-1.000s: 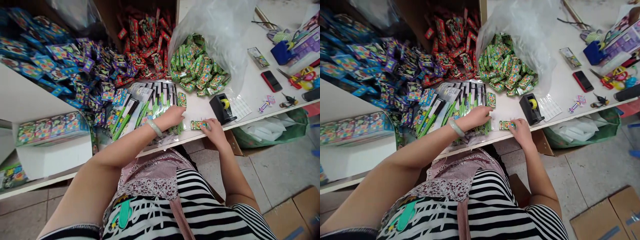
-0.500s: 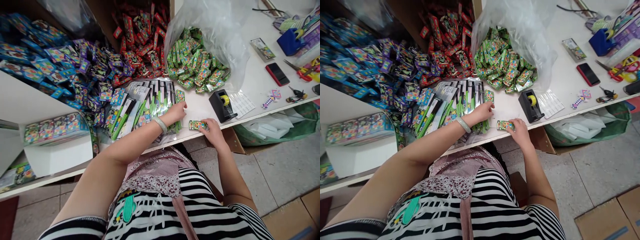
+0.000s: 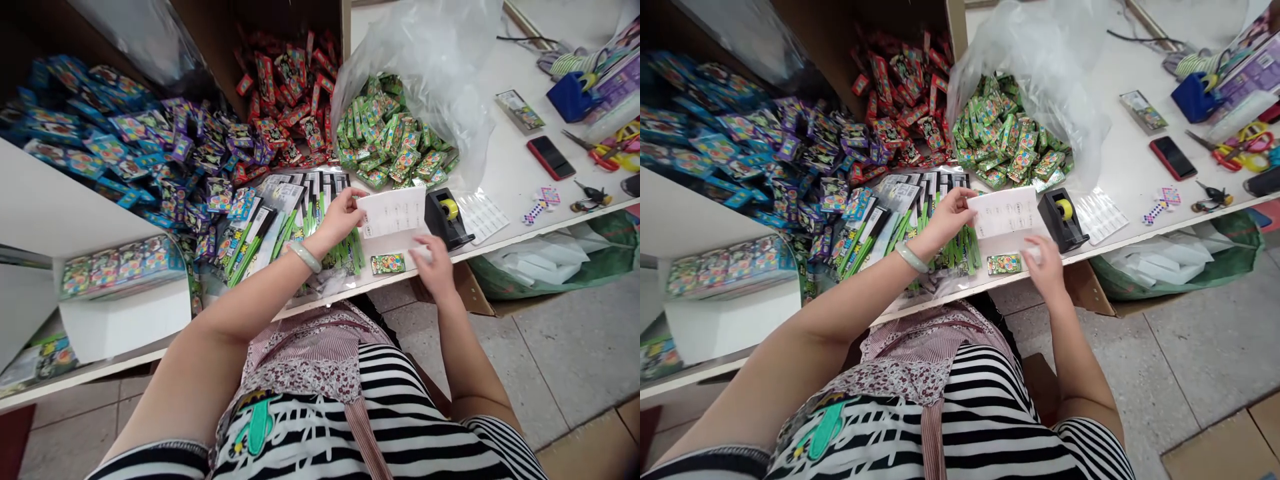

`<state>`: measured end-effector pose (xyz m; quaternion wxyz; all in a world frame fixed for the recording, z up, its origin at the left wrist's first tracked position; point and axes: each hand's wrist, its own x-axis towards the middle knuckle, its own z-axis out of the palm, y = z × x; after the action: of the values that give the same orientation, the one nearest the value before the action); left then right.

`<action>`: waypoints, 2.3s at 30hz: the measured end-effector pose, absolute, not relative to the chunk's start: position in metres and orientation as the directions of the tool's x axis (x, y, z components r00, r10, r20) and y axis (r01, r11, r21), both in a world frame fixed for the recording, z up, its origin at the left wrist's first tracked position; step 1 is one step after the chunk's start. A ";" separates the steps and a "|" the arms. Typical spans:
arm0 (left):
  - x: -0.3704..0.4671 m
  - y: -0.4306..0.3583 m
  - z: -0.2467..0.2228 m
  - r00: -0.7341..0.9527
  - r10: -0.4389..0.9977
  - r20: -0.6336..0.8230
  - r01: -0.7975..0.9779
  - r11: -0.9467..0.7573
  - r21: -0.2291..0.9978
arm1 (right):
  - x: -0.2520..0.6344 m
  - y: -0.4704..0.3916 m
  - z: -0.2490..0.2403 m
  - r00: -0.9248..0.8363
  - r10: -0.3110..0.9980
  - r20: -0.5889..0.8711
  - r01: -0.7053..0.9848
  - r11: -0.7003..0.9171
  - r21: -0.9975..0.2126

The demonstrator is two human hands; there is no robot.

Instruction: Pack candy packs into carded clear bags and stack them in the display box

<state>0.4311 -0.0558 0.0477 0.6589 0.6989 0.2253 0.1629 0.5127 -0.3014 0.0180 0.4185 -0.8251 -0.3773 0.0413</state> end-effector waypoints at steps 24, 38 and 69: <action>0.341 -0.047 0.071 0.797 0.603 0.039 -0.077 0.037 0.996 | 0.494 -0.218 0.063 0.746 0.665 0.044 0.076 -0.019 -0.997; 0.309 -0.040 0.076 0.753 0.629 0.191 0.034 -0.327 0.944 | 0.479 -0.219 0.076 0.673 0.689 0.268 0.408 -0.043 -0.912; 0.293 -0.058 0.089 0.689 0.723 0.052 -0.044 -0.030 0.999 | 0.462 -0.219 0.092 0.592 0.770 0.238 0.264 0.094 -0.960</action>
<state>0.2928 -0.0581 0.0890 0.6463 0.6533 0.2596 0.2969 0.4620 -0.2192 0.0920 0.6202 -0.6413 -0.4030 0.2040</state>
